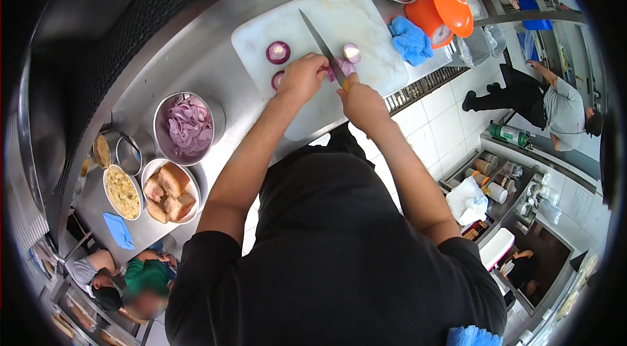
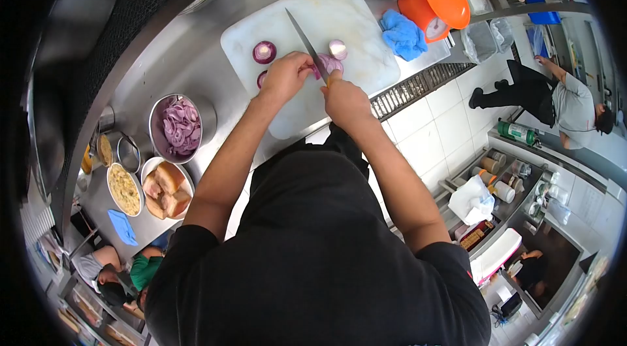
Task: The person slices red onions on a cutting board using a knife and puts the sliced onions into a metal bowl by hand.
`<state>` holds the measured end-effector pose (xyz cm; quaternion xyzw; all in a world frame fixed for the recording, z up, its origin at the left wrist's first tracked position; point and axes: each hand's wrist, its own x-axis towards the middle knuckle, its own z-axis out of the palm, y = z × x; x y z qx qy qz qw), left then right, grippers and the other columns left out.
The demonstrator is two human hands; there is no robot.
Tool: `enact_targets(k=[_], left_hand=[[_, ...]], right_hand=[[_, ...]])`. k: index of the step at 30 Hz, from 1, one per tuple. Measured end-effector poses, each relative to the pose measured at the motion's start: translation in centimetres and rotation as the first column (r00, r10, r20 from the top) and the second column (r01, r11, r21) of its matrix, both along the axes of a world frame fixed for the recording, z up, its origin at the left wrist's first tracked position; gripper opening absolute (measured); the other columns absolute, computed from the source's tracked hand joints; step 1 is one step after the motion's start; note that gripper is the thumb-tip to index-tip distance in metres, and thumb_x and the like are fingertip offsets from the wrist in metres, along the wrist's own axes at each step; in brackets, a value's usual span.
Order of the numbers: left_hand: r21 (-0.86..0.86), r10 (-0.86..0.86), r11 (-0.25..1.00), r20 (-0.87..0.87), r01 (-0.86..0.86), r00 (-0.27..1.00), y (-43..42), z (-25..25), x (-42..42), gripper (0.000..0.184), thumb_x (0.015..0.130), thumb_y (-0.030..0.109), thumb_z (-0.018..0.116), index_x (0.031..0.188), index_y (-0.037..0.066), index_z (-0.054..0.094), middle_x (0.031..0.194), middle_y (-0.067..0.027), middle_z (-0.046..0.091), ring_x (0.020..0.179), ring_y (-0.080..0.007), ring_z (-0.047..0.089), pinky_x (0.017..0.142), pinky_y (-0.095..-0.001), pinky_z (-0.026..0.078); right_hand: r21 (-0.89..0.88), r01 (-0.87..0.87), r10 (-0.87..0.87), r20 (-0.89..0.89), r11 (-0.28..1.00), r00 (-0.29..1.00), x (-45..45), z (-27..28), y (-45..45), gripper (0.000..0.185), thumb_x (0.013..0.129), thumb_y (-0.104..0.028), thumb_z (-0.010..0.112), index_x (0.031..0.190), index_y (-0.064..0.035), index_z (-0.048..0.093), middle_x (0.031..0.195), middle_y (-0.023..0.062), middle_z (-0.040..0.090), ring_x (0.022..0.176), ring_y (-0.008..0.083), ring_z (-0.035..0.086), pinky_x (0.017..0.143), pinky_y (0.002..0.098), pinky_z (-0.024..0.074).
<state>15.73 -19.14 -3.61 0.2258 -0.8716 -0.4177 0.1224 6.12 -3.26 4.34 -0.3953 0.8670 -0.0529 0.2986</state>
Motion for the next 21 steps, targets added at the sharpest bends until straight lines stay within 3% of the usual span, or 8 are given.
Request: enact_targets(k=[3,9,17,21], left_hand=[[0.011,-0.003,1.0,0.011,0.003,1.0,0.2,0.0,0.3,0.014,0.092,0.009,0.077,0.104,0.005,0.072,0.104,-0.0124,0.073,0.092,-0.0333,0.073,0.08,-0.0436,0.058],[0.024,0.005,1.0,0.012,-0.005,1.0,0.3,0.4,0.3,0.012,0.092,0.012,0.075,0.102,0.007,0.071,0.105,-0.0116,0.073,0.097,-0.0362,0.071,0.083,-0.048,0.057],[0.015,0.015,1.0,0.025,-0.015,1.0,0.2,0.0,0.2,0.011,0.092,0.012,0.075,0.101,0.007,0.072,0.104,-0.0122,0.073,0.097,-0.0368,0.071,0.084,-0.0486,0.057],[0.013,0.013,1.0,0.032,-0.013,0.999,0.2,0.4,0.4,0.01,0.093,0.011,0.074,0.102,0.007,0.072,0.105,-0.0125,0.073,0.098,-0.0371,0.071,0.084,-0.0489,0.057]], right_hand=[[0.046,-0.022,0.022,-0.003,0.999,1.0,0.6,2.0,1.0,0.038,0.107,-0.03,0.061,0.122,0.0037,0.049,0.093,0.0288,0.076,0.089,0.0486,0.075,0.08,0.0575,0.0589],[-0.032,0.074,-0.076,-0.057,0.997,0.996,1.7,-3.4,0.0,0.035,0.107,-0.029,0.061,0.118,0.0035,0.051,0.092,0.0283,0.076,0.088,0.0486,0.075,0.08,0.0581,0.0589],[0.016,-0.015,0.016,-0.018,1.0,1.0,1.1,1.3,1.3,0.035,0.107,-0.028,0.06,0.117,0.0037,0.05,0.09,0.0282,0.075,0.087,0.0476,0.076,0.078,0.0573,0.0595],[-0.041,0.038,-0.04,-0.042,0.998,0.998,2.1,-2.3,1.1,0.035,0.106,-0.028,0.061,0.117,0.0037,0.05,0.09,0.0279,0.075,0.087,0.0473,0.076,0.077,0.0569,0.0597]])
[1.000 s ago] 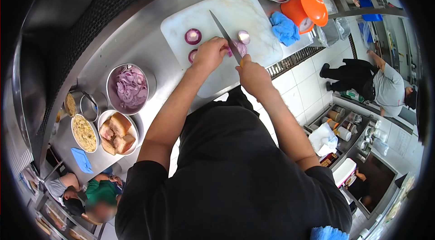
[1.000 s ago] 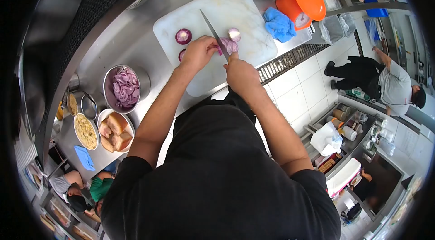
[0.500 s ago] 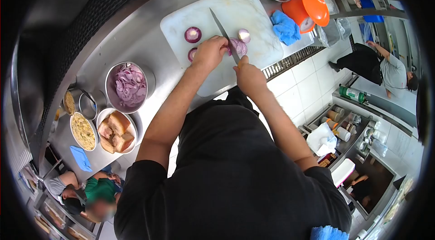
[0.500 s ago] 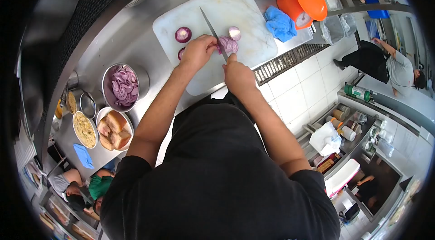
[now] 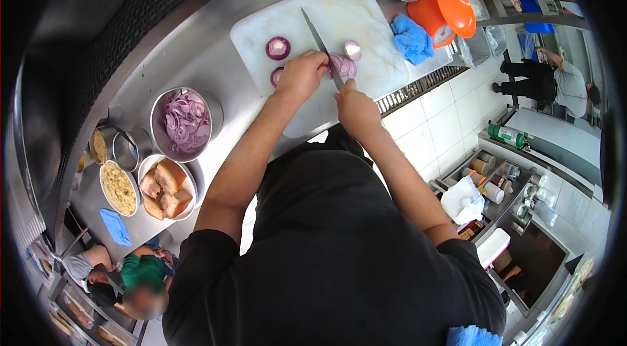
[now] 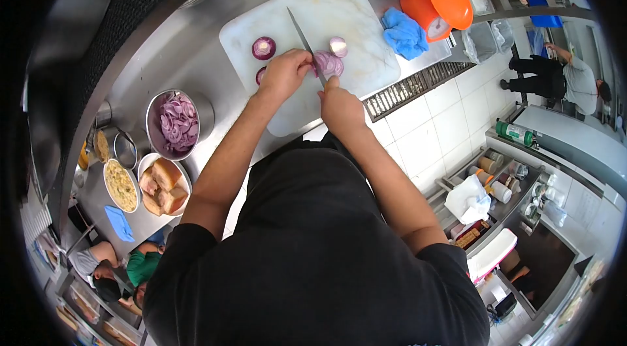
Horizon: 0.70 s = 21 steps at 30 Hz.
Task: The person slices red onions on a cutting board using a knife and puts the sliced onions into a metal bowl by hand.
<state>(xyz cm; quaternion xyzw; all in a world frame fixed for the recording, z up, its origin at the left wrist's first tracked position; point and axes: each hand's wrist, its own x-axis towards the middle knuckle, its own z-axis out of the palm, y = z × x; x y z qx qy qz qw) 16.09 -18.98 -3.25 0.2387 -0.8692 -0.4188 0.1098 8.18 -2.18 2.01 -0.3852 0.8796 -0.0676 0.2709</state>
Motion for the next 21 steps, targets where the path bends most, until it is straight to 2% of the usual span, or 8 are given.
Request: enact_targets(k=[5,12,21], left_hand=[[-0.026,-0.023,0.999,-0.008,0.023,1.0,-0.1,0.0,-0.1,0.011,0.094,0.012,0.074,0.103,0.007,0.072,0.108,-0.012,0.073,0.098,-0.0372,0.071,0.084,-0.0489,0.057],[-0.029,-0.021,0.999,0.0,0.021,1.0,0.0,-0.2,-0.2,0.01,0.094,0.012,0.074,0.102,0.007,0.071,0.106,-0.0112,0.072,0.098,-0.0372,0.071,0.084,-0.0487,0.057],[-0.041,-0.009,0.999,-0.006,0.008,1.0,0.1,-0.2,0.0,0.01,0.094,0.011,0.073,0.102,0.008,0.072,0.105,-0.0105,0.073,0.097,-0.0364,0.071,0.083,-0.0483,0.057]], right_hand=[[-0.032,-0.004,0.004,-0.01,0.999,1.0,-0.9,-1.0,-1.5,0.034,0.106,-0.028,0.062,0.117,0.003,0.051,0.09,0.0284,0.075,0.087,0.0476,0.076,0.079,0.0573,0.0594],[0.033,-0.039,0.038,0.051,0.999,0.998,-1.3,3.2,-0.1,0.035,0.107,-0.029,0.062,0.114,0.0038,0.049,0.089,0.0307,0.074,0.086,0.0501,0.074,0.077,0.0588,0.0582],[-0.01,-0.051,0.051,0.019,0.999,0.999,-0.9,2.3,0.1,0.035,0.107,-0.028,0.062,0.112,0.0047,0.049,0.084,0.0299,0.073,0.082,0.0507,0.073,0.074,0.0583,0.0583]])
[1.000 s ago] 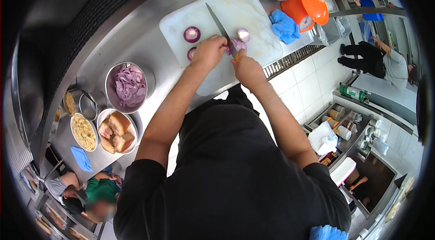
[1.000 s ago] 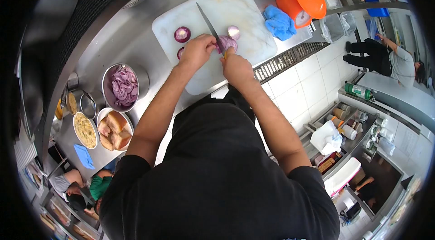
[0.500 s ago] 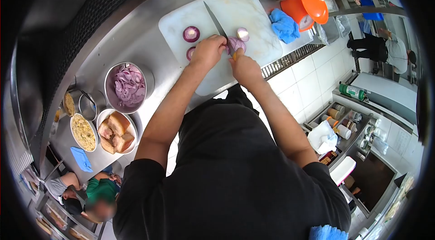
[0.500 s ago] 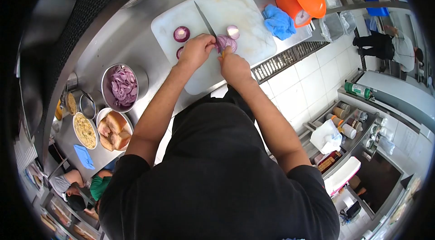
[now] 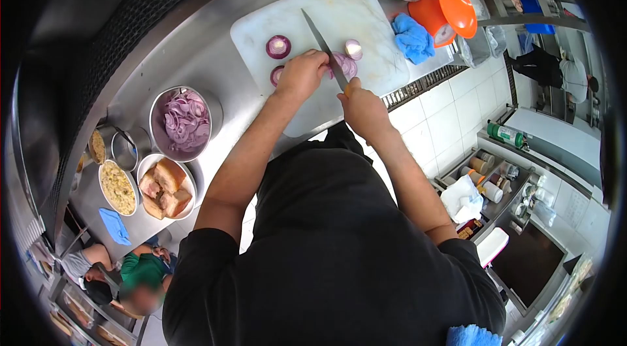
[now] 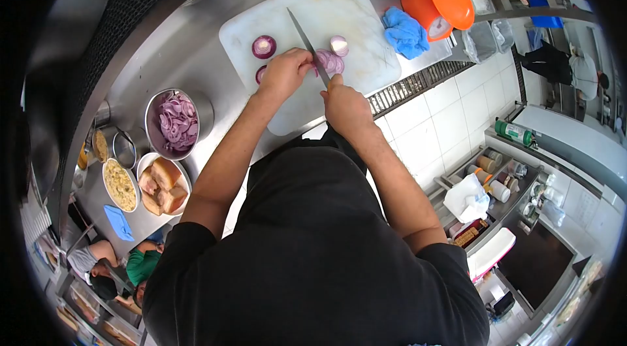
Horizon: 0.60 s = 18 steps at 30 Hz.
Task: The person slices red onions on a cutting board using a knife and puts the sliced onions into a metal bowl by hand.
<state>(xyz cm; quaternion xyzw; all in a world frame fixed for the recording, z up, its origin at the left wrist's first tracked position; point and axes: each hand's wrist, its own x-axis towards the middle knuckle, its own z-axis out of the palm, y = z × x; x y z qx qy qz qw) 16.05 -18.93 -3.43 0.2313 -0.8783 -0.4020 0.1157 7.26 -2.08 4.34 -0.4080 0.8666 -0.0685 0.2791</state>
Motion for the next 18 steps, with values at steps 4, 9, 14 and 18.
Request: enact_targets(k=[4,9,14,18], left_hand=[[0.001,-0.001,1.0,0.013,0.001,1.0,0.0,0.1,0.1,0.01,0.094,0.011,0.073,0.103,0.008,0.073,0.106,-0.0101,0.073,0.098,-0.0361,0.072,0.084,-0.0481,0.058],[-0.01,-0.004,1.0,0.018,0.004,1.0,-0.1,0.1,0.0,0.009,0.095,0.012,0.072,0.103,0.008,0.073,0.107,-0.0088,0.074,0.099,-0.0353,0.072,0.085,-0.0478,0.058],[-0.03,0.011,0.999,0.015,-0.01,1.0,0.2,0.4,0.2,0.01,0.095,0.011,0.074,0.103,0.007,0.072,0.105,-0.0088,0.073,0.096,-0.0347,0.072,0.081,-0.0461,0.058],[-0.014,0.019,1.0,0.012,-0.019,1.0,0.2,0.4,0.4,0.01,0.095,0.01,0.072,0.105,0.008,0.07,0.108,-0.009,0.072,0.098,-0.0349,0.072,0.082,-0.0469,0.058]], right_hand=[[0.069,-0.002,0.001,0.014,0.998,1.0,-0.1,1.7,-0.6,0.035,0.106,-0.026,0.063,0.115,0.0057,0.051,0.089,0.0289,0.075,0.086,0.049,0.075,0.078,0.0572,0.0596],[0.037,0.0,0.0,0.015,0.999,1.0,-0.1,1.6,-0.1,0.035,0.108,-0.027,0.062,0.111,0.0048,0.049,0.083,0.0299,0.072,0.081,0.051,0.073,0.073,0.0587,0.0577],[0.009,0.004,-0.004,0.005,1.0,1.0,0.2,0.1,0.2,0.035,0.107,-0.027,0.063,0.111,0.0044,0.048,0.082,0.0302,0.072,0.079,0.0511,0.072,0.071,0.059,0.0575],[0.003,-0.015,0.015,-0.029,1.0,0.999,0.1,0.9,-0.1,0.034,0.106,-0.026,0.064,0.112,0.0046,0.05,0.08,0.0271,0.073,0.079,0.049,0.074,0.07,0.0563,0.0595]])
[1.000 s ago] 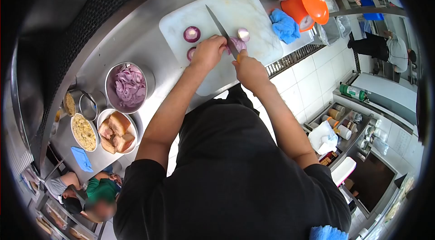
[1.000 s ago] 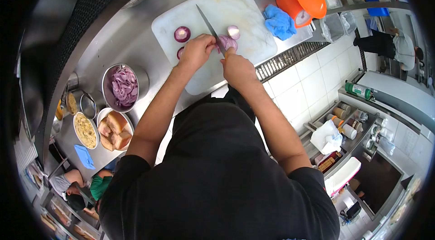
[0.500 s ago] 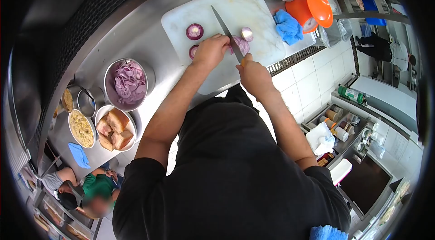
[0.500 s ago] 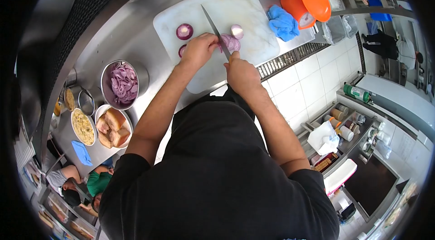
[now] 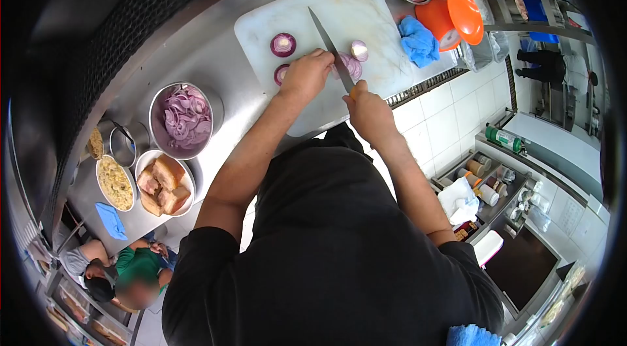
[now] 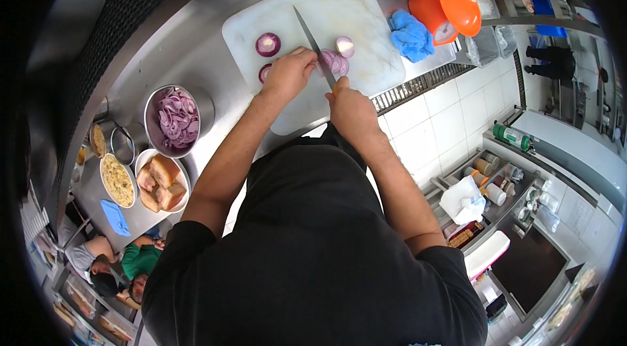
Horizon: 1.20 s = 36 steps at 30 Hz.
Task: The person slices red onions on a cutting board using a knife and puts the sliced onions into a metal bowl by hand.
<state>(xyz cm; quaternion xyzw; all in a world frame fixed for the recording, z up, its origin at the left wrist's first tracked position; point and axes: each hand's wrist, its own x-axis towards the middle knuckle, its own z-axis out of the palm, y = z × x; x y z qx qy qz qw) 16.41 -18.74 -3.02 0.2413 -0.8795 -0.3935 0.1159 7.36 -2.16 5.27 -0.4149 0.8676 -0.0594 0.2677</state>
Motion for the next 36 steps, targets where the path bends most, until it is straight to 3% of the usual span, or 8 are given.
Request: enact_targets(k=[5,9,16,22,26,29,33,36], left_hand=[[0.035,0.177,0.984,-0.131,-0.173,0.976,-0.4,1.3,-0.4,0.012,0.093,0.009,0.073,0.104,0.009,0.069,0.111,-0.0102,0.069,0.104,-0.0359,0.069,0.087,-0.0485,0.057],[-0.243,0.045,0.965,-0.203,-0.095,0.978,-0.8,4.4,-3.5,0.02,0.091,0.017,0.078,0.11,0.012,0.072,0.113,-0.009,0.069,0.113,-0.0344,0.066,0.096,-0.0477,0.052],[-0.367,-0.254,0.847,0.355,0.384,0.9,1.2,2.8,-10.7,0.036,0.091,0.028,0.079,0.124,0.013,0.075,0.119,-0.0146,0.07,0.118,-0.0338,0.067,0.104,-0.0472,0.051],[-0.13,-0.108,0.986,-0.039,0.102,0.993,-0.9,5.4,-10.0,0.037,0.097,0.026,0.073,0.129,0.007,0.074,0.117,-0.0173,0.074,0.104,-0.0329,0.072,0.089,-0.0415,0.058],[0.068,-0.173,0.982,-0.053,0.176,0.984,-0.8,2.3,-7.0,0.037,0.102,0.028,0.07,0.131,0.005,0.072,0.11,-0.0156,0.076,0.089,-0.0267,0.073,0.083,-0.0368,0.057],[0.293,-0.152,0.951,0.168,0.098,0.974,1.3,2.3,-5.5,0.041,0.103,0.028,0.069,0.138,0.006,0.066,0.11,-0.0168,0.076,0.086,-0.0257,0.073,0.082,-0.0367,0.057],[0.184,0.082,0.978,0.104,-0.1,0.991,1.8,1.4,-4.7,0.034,0.101,0.021,0.071,0.131,0.006,0.065,0.102,-0.0179,0.073,0.091,-0.0336,0.073,0.084,-0.0443,0.059],[-0.009,0.134,0.991,0.051,-0.133,0.99,1.0,0.3,-4.2,0.029,0.101,0.018,0.071,0.127,0.007,0.066,0.109,-0.0196,0.071,0.092,-0.0341,0.074,0.081,-0.0447,0.059]], right_hand=[[-0.036,0.031,-0.03,0.033,0.999,0.999,-0.1,-1.1,1.1,0.036,0.107,-0.032,0.064,0.115,0.0008,0.051,0.082,0.0266,0.074,0.08,0.0492,0.073,0.071,0.0587,0.0571],[-0.083,0.044,-0.028,0.178,0.996,0.984,0.5,-4.4,2.8,0.037,0.107,-0.036,0.064,0.117,-0.0031,0.051,0.083,0.0267,0.074,0.081,0.0504,0.072,0.073,0.0605,0.0554],[-0.14,0.082,-0.048,0.227,0.987,0.973,-0.4,-5.4,4.1,0.036,0.106,-0.036,0.064,0.116,-0.0035,0.052,0.086,0.0261,0.073,0.085,0.0488,0.072,0.075,0.0585,0.0552],[-0.161,0.185,-0.152,0.195,0.969,0.969,-2.6,-5.7,5.5,0.033,0.104,-0.036,0.065,0.115,-0.0059,0.055,0.085,0.0241,0.074,0.085,0.0463,0.073,0.074,0.0581,0.0557],[-0.147,0.232,-0.208,0.167,0.961,0.964,-4.4,-5.3,5.9,0.035,0.104,-0.037,0.065,0.115,-0.0046,0.056,0.086,0.024,0.074,0.085,0.0459,0.073,0.076,0.0578,0.056],[-0.133,0.221,-0.201,0.146,0.966,0.969,-5.4,-5.2,5.9,0.036,0.105,-0.037,0.065,0.116,-0.003,0.056,0.087,0.0237,0.075,0.085,0.0462,0.073,0.076,0.0572,0.0562],[-0.118,0.214,-0.197,0.138,0.97,0.971,-4.9,-4.5,5.6,0.037,0.106,-0.035,0.064,0.117,-0.0015,0.055,0.087,0.0238,0.074,0.085,0.046,0.074,0.076,0.0563,0.057],[-0.126,0.202,-0.188,0.114,0.971,0.976,-4.0,-4.4,4.8,0.036,0.106,-0.033,0.063,0.117,-0.0005,0.055,0.087,0.0238,0.074,0.086,0.0451,0.074,0.076,0.0556,0.0578]])
